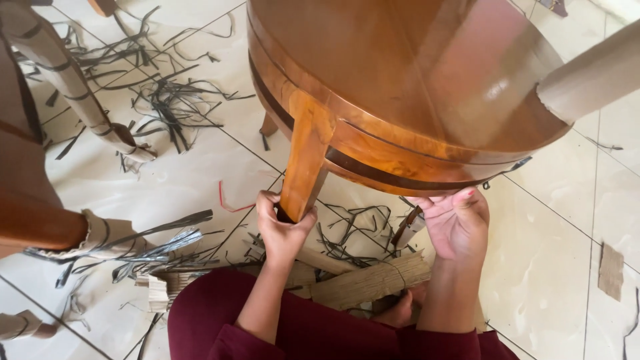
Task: A person is wrapping the legs of a wooden stool with protective cardboard and securing them with thin plastic ties while sitting on the floor.
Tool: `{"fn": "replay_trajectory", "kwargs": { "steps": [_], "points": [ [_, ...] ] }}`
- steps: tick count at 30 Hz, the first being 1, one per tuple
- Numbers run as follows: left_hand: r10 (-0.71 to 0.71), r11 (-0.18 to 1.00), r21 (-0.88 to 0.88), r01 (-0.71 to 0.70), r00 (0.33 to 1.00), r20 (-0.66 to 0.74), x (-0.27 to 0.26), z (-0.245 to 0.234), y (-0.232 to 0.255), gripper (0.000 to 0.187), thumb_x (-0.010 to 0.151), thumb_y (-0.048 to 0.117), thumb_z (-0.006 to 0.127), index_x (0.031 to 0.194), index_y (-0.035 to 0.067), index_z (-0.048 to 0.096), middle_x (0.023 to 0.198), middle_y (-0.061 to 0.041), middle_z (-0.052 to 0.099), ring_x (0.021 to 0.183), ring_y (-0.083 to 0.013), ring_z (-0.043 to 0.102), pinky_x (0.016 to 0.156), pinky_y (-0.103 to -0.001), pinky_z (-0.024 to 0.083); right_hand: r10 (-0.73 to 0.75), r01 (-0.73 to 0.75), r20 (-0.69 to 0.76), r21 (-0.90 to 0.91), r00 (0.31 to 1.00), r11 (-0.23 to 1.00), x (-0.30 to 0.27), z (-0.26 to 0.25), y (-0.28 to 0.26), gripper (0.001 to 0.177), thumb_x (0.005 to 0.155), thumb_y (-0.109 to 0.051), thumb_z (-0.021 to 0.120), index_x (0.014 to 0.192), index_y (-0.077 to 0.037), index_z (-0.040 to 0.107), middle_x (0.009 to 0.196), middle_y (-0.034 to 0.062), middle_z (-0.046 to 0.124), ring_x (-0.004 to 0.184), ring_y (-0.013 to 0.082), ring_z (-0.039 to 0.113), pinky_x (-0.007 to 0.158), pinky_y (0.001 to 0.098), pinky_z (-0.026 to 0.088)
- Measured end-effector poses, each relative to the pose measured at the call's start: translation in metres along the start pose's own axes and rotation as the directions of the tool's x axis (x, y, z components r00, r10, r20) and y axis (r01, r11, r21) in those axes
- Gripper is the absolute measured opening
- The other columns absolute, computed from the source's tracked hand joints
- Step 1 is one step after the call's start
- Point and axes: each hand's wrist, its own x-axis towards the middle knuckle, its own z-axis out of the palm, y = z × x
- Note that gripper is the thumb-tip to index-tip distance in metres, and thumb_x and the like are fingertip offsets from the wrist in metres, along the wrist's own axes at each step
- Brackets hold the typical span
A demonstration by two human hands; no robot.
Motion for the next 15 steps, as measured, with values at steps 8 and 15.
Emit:
{"fn": "replay_trajectory", "kwargs": {
  "steps": [8,15],
  "points": [
    [0.102,0.995,-0.008,-0.103,0.994,-0.028,-0.030,0.021,-0.004,0.062,0.058,-0.003,0.093,0.098,0.008,0.046,0.097,-0.015,0.052,0.092,-0.0304,0.061,0.080,-0.055,0.054,-0.029,0.038,-0.136,0.059,0.990,0.998,-0.002,-0.045,0.014,0.049,0.109,-0.036,0.037,0.143,-0.006,0.055,0.139,0.0192,0.064,0.130,0.0409,0.063,0.106,0.0655,0.052],
    [0.096,0.995,-0.022,-0.097,0.995,-0.015,-0.048,0.033,-0.013,0.060,0.058,-0.002,0.093,0.095,0.007,0.047,0.096,-0.014,0.050,0.091,-0.0299,0.061,0.080,-0.051,0.056,-0.059,0.102,-0.181,0.241,0.982,0.965,0.016,0.027,-0.014,0.053,0.103,-0.041,0.043,0.150,-0.016,0.049,0.154,0.0111,0.054,0.144,0.0366,0.051,0.118,0.0721,0.041]
  ]
}}
